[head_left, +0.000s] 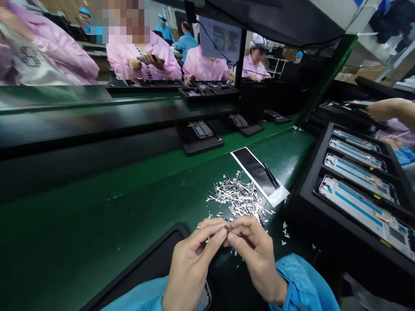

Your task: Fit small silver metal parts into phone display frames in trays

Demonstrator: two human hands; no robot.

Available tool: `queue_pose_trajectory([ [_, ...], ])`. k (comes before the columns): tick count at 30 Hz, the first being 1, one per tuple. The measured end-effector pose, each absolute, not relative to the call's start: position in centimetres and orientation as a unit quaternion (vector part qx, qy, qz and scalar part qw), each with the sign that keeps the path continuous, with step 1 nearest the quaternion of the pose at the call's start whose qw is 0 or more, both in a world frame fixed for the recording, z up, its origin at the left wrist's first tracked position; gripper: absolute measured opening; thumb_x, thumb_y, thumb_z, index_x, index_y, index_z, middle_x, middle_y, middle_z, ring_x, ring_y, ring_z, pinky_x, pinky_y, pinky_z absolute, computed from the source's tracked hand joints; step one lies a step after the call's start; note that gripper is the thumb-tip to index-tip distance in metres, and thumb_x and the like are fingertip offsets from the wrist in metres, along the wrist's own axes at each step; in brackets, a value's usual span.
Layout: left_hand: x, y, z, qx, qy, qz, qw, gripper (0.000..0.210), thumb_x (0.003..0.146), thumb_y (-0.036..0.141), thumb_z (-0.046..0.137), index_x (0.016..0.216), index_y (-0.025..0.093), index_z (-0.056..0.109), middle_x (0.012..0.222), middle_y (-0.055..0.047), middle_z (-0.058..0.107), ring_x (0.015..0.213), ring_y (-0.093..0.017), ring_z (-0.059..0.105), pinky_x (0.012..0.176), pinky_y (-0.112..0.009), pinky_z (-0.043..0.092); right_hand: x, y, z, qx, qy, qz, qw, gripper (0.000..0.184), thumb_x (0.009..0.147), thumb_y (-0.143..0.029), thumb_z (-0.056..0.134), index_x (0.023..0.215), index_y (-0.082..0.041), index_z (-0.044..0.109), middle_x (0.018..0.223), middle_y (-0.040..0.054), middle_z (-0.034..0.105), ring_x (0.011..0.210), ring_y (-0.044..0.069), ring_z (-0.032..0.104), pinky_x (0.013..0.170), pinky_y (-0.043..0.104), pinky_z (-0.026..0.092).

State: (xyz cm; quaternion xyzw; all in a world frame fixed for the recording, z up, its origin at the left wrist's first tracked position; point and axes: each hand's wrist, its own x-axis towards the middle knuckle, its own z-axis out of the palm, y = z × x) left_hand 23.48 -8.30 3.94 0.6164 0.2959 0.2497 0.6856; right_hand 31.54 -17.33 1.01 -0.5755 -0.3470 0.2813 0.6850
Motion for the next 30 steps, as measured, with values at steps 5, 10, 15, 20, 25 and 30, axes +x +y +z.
queue_pose_trajectory([
  [5,22.2,-7.4,5.4,0.785,0.242,0.204,0.533,0.014,0.075,0.028,0.054,0.069,0.020,0.064,0.072,-0.001,0.063,0.070,-0.015,0.058,0.066,-0.023,0.046,31.7,-17.9,1.8,-0.611,-0.406,0.226,0.641,0.009,0.084,-0.022,0.048,0.089,-0.021,0.055,0.081,-0.0003,0.055,0.078,0.011,0.052,0.071,0.024,0.039],
  [10,20.9,-7.0,6.6,0.937,0.085,0.183,0.286,0.017,0.081,0.018,0.043,0.070,0.019,0.057,0.067,0.000,0.059,0.063,-0.013,0.052,0.064,-0.026,0.043,31.9,-18.5,2.6,-0.607,-0.463,0.255,0.593,0.013,0.082,-0.021,0.049,0.072,-0.017,0.056,0.068,-0.0005,0.052,0.067,0.011,0.049,0.065,0.024,0.037],
  [15,20.1,-7.8,7.3,0.976,0.022,0.101,0.194,0.017,0.080,0.014,0.040,0.069,0.018,0.053,0.066,-0.001,0.056,0.063,-0.014,0.051,0.076,-0.033,0.042,32.1,-19.0,3.0,-0.589,-0.448,0.345,0.577,0.017,0.079,-0.021,0.051,0.063,-0.017,0.057,0.061,-0.0016,0.051,0.061,0.010,0.047,0.060,0.023,0.036],
  [20,19.8,-8.4,7.5,0.945,0.051,0.091,0.310,0.019,0.082,0.017,0.039,0.072,0.021,0.055,0.068,0.001,0.058,0.065,-0.012,0.052,0.071,-0.026,0.042,32.0,-19.5,2.4,-0.524,-0.370,0.448,0.622,0.017,0.078,-0.024,0.053,0.063,-0.017,0.055,0.060,-0.0019,0.050,0.059,0.010,0.047,0.059,0.023,0.035],
  [25,20.0,-8.3,6.4,0.807,0.177,0.025,0.563,0.021,0.077,0.031,0.046,0.062,0.020,0.055,0.061,0.003,0.057,0.060,-0.011,0.052,0.056,-0.017,0.040,30.9,-20.1,2.2,-0.548,-0.374,0.408,0.627,0.019,0.081,-0.027,0.050,0.064,-0.018,0.051,0.062,-0.0014,0.048,0.061,0.011,0.045,0.059,0.024,0.035],
  [30,19.7,-8.3,5.8,0.714,0.198,-0.004,0.671,0.022,0.072,0.033,0.050,0.058,0.018,0.055,0.055,0.001,0.055,0.053,-0.011,0.048,0.051,-0.018,0.039,30.2,-20.5,2.5,-0.633,-0.473,0.270,0.550,0.020,0.087,-0.025,0.040,0.069,-0.019,0.047,0.067,-0.0002,0.047,0.066,0.012,0.047,0.064,0.025,0.037],
])
